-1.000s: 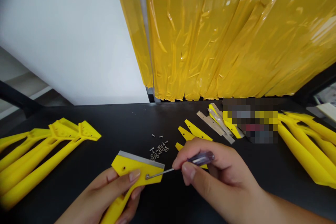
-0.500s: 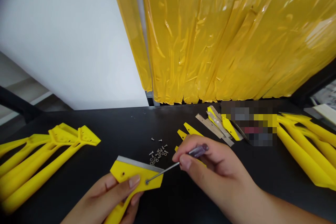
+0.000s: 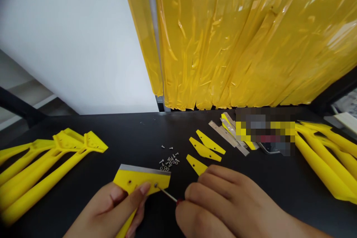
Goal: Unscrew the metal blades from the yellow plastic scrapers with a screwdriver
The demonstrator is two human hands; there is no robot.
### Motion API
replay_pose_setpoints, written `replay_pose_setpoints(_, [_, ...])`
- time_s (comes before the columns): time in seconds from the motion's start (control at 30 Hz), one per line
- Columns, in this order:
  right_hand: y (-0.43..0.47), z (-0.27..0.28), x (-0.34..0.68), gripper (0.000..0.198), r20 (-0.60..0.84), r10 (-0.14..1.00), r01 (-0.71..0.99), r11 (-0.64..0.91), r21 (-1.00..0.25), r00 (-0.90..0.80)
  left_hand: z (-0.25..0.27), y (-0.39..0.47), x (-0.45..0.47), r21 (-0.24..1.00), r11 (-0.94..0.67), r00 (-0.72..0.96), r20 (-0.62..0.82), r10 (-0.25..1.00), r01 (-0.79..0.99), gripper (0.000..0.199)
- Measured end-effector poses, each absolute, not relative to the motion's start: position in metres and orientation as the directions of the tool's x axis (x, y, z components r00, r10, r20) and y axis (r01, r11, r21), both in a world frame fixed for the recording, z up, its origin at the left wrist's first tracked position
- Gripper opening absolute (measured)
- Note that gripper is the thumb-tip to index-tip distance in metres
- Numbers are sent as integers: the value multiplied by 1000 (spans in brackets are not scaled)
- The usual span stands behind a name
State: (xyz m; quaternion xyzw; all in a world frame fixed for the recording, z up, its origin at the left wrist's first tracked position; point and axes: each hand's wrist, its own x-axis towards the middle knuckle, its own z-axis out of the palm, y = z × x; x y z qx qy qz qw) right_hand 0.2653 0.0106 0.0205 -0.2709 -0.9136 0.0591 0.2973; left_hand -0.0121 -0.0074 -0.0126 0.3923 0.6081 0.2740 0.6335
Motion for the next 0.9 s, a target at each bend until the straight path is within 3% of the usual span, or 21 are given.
replay_pose_setpoints(0.2, [13, 23, 238, 7, 553, 540, 556, 816, -160, -634, -10, 4, -15, 834, 465, 101, -512, 853, 295, 63])
replay_pose_setpoints(0.37, [18, 21, 232, 23, 500, 562, 590, 798, -121, -658, -7, 8, -16, 838, 405, 134, -478, 868, 367, 56])
replay_pose_setpoints(0.57, [14, 18, 231, 22, 468, 598, 624, 772, -119, -650, -4, 10, -16, 839, 395, 37, -439, 898, 374, 56])
replay_pose_setpoints(0.9, [16, 16, 227, 27, 486, 625, 679, 729, -82, -612, -6, 13, -17, 855, 382, 55, -427, 903, 351, 61])
